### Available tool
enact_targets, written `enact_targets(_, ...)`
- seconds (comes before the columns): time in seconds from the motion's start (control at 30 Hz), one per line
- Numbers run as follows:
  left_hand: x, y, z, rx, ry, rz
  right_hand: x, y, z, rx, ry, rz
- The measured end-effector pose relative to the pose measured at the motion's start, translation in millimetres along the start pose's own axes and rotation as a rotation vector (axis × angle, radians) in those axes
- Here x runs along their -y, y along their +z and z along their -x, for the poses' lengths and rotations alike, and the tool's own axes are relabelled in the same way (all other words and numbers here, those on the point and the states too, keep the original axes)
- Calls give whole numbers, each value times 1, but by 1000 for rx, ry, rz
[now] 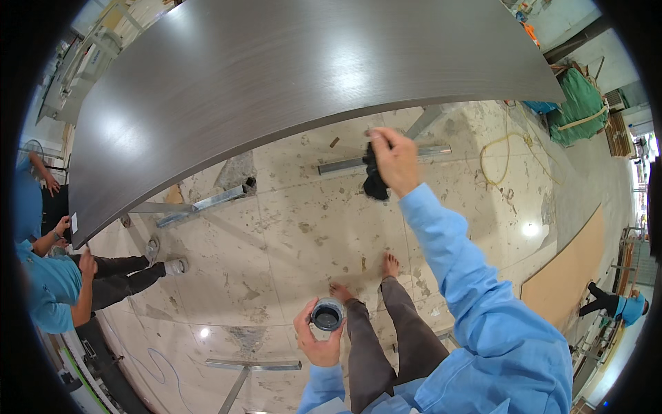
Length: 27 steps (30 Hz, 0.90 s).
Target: The person applies a dark substance to the edge of a large gray tabletop using a small cloth, holding a container in the other hand. They move along the edge, repeatedly dabbing the cloth and working on different sections of the tabletop perimeter.
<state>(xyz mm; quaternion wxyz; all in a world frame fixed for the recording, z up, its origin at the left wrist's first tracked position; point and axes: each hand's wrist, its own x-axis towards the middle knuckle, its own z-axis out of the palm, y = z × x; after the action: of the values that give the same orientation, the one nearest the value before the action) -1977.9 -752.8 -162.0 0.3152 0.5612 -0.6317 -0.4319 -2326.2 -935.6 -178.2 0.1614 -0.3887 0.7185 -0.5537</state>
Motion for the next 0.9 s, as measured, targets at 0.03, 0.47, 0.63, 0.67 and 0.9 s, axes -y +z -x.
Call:
enact_targets(0.03,0,0,-1,4,-1,-18,2,9,3,30,-28,-15)
enact_targets(0.47,14,-17,-36,-150,6,-44,28,-97,39,237,-191,255)
enact_targets(0.63,25,-30,-72,-192,34,-124,134,-45,80,575,-539,354)
enact_targets(0.67,25,-32,-79,-200,54,-124,149,-32,86,632,-601,387)
enact_targets(0.9,18,-46,-97,-234,207,-226,183,34,120,826,-949,507)
